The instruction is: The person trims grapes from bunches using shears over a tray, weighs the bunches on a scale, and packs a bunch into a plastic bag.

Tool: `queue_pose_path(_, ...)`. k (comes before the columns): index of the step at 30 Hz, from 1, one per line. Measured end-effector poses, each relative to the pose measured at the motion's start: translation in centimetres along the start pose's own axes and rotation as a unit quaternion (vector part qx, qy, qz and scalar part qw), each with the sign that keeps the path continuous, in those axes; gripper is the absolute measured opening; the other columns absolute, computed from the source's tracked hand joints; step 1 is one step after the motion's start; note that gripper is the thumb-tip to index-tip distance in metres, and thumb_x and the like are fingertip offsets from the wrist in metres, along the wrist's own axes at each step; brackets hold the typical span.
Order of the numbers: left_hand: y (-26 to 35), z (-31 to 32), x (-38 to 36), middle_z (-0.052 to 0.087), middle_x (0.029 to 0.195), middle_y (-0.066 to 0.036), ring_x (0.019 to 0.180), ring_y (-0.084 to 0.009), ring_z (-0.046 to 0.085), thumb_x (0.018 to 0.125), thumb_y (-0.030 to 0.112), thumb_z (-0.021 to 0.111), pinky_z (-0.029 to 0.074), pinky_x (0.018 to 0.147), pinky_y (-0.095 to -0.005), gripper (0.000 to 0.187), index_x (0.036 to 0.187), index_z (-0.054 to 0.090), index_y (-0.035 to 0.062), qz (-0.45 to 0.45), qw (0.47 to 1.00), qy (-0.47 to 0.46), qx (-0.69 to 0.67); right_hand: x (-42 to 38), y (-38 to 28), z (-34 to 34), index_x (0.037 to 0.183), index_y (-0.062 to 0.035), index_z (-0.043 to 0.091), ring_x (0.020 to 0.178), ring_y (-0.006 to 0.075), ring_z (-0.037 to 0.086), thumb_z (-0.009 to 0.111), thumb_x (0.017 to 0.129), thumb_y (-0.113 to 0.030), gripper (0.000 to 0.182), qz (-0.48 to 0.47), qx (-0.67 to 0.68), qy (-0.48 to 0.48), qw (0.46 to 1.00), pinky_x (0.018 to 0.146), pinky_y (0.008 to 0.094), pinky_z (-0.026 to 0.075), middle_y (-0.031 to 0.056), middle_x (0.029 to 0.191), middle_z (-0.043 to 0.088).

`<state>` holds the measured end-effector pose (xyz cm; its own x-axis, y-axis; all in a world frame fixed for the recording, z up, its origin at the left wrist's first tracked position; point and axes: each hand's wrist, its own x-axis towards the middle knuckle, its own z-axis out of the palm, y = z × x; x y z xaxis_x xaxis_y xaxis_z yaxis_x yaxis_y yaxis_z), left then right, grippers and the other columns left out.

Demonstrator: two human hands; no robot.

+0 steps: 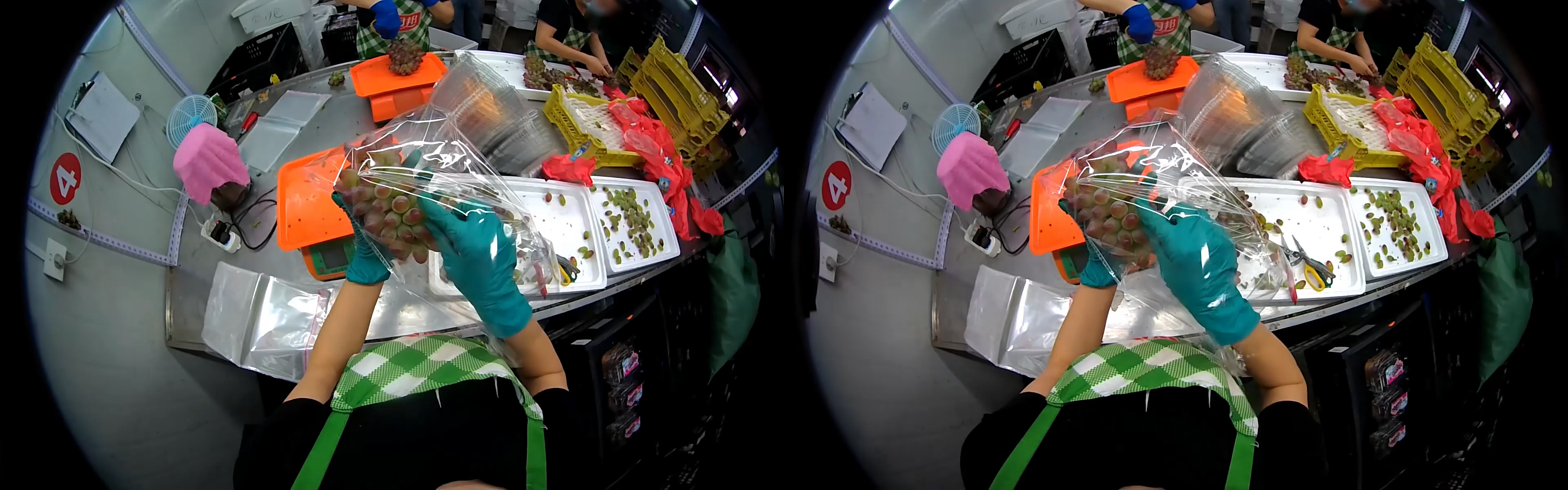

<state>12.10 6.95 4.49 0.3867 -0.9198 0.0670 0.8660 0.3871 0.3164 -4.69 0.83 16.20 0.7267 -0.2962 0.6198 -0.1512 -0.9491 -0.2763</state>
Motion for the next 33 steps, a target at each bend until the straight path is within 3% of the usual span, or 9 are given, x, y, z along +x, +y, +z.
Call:
queue_pose_path(9, -0.3, 1.9, -0.6, 0.042, 0.124, -0.014, 0.109, -0.0265, 0.046, 0.091, 0.034, 0.027, 0.043, 0.09, -0.0368, 0.047, 0.125, 0.032, 0.002, 0.063, 0.992, -0.009, 0.108, -0.9, 0.5, 0.1, 0.113, -0.0169, 0.055, 0.065, 0.0203, 0.049, 0.059, 0.072, -0.01, 0.042, -0.044, -0.029, 0.012, 0.999, 0.052, 0.0314, 0.041, 0.0042, 0.075, 0.048)
queue_pose_path(12, -0.2, 2.7, -0.7, 0.04, 0.125, -0.015, 0.109, -0.0282, 0.046, 0.092, 0.033, 0.024, 0.044, 0.089, -0.0384, 0.048, 0.126, 0.031, 0.0008, 0.112, 0.988, -0.038, 0.102, -0.5, 0.5, 0.1, 0.1, -0.0142, 0.063, 0.055, 0.0199, 0.052, 0.065, 0.067, -0.009, 0.033, -0.034, -0.011, 0.043, 0.998, 0.05, 0.0289, 0.043, 0.0038, 0.065, 0.051)
queue_pose_path(14, -0.2, 3.7, -0.7, 0.04, 0.126, -0.016, 0.109, -0.0294, 0.046, 0.092, 0.033, 0.023, 0.045, 0.089, -0.0395, 0.048, 0.126, 0.03, 0.0, 0.135, 0.984, -0.089, 0.074, -0.8, 1.4, 1.4, 0.103, -0.0133, 0.059, 0.063, 0.0216, 0.051, 0.062, 0.07, -0.01, 0.034, 0.061, 0.197, -0.03, 0.978, 0.054, 0.0317, 0.042, 0.0044, 0.074, 0.051)
queue_pose_path(17, -0.4, 5.1, -0.4, 0.036, 0.129, -0.02, 0.112, -0.0312, 0.044, 0.092, 0.033, 0.023, 0.042, 0.092, -0.0405, 0.05, 0.126, 0.028, -0.0029, 0.138, 0.964, -0.228, 0.016, -0.7, 1.5, 1.4, 0.101, -0.0121, 0.059, 0.068, 0.0237, 0.052, 0.06, 0.071, -0.011, 0.03, 0.111, 0.302, -0.076, 0.944, 0.056, 0.0338, 0.043, 0.0059, 0.078, 0.053)
queue_pose_path(20, -0.2, 4.5, -0.7, 0.039, 0.125, -0.011, 0.11, -0.0269, 0.044, 0.086, 0.054, 0.027, 0.044, 0.088, -0.0393, 0.059, 0.127, 0.031, 0.0112, 0.201, 0.919, 0.024, 0.339, 0.1, 1.2, 0.3, 0.095, -0.0104, 0.059, 0.069, 0.0254, 0.053, 0.06, 0.072, -0.011, 0.023, 0.013, 0.157, -0.044, 0.987, 0.057, 0.0347, 0.043, 0.0076, 0.078, 0.054)
queue_pose_path(23, -0.2, -0.8, 0.2, 0.04, 0.125, -0.011, 0.108, -0.0275, 0.045, 0.086, 0.055, 0.026, 0.045, 0.085, -0.041, 0.059, 0.126, 0.032, 0.0124, 0.216, 0.844, -0.026, 0.491, 0.6, 0.9, -0.2, 0.09, -0.0085, 0.059, 0.068, 0.0269, 0.053, 0.06, 0.072, -0.01, 0.019, -0.049, 0.072, -0.003, 0.996, 0.058, 0.0356, 0.044, 0.0087, 0.076, 0.054)
queue_pose_path(27, -0.1, -0.3, 0.0, 0.04, 0.125, -0.01, 0.108, -0.0274, 0.045, 0.086, 0.054, 0.027, 0.045, 0.085, -0.0408, 0.058, 0.126, 0.033, 0.0124, 0.2, 0.873, -0.013, 0.444, 0.1, 1.0, 0.3, 0.089, -0.0066, 0.059, 0.065, 0.0274, 0.052, 0.061, 0.07, -0.008, 0.019, -0.055, 0.131, 0.078, 0.987, 0.057, 0.036, 0.043, 0.0088, 0.073, 0.053)
queue_pose_path(30, 0.3, 1.0, -0.4, 0.04, 0.125, -0.01, 0.108, -0.0273, 0.045, 0.086, 0.054, 0.027, 0.045, 0.085, -0.0407, 0.058, 0.126, 0.033, 0.0125, 0.161, 0.917, -0.006, 0.365, -0.5, 0.7, 0.4, 0.094, -0.0091, 0.06, 0.064, 0.0264, 0.051, 0.063, 0.067, -0.006, 0.027, 0.001, 0.137, 0.098, 0.986, 0.056, 0.0355, 0.042, 0.0077, 0.07, 0.052)
queue_pose_path(33, 0.4, 1.9, -0.8, 0.04, 0.124, -0.01, 0.108, -0.0271, 0.046, 0.086, 0.054, 0.028, 0.045, 0.085, -0.0405, 0.058, 0.126, 0.033, 0.0125, 0.162, 0.931, -0.007, 0.327, 0.1, 0.6, -0.8, 0.102, -0.0141, 0.06, 0.063, 0.025, 0.051, 0.061, 0.069, -0.006, 0.034, -0.043, 0.145, 0.071, 0.986, 0.056, 0.0346, 0.041, 0.0066, 0.069, 0.05)
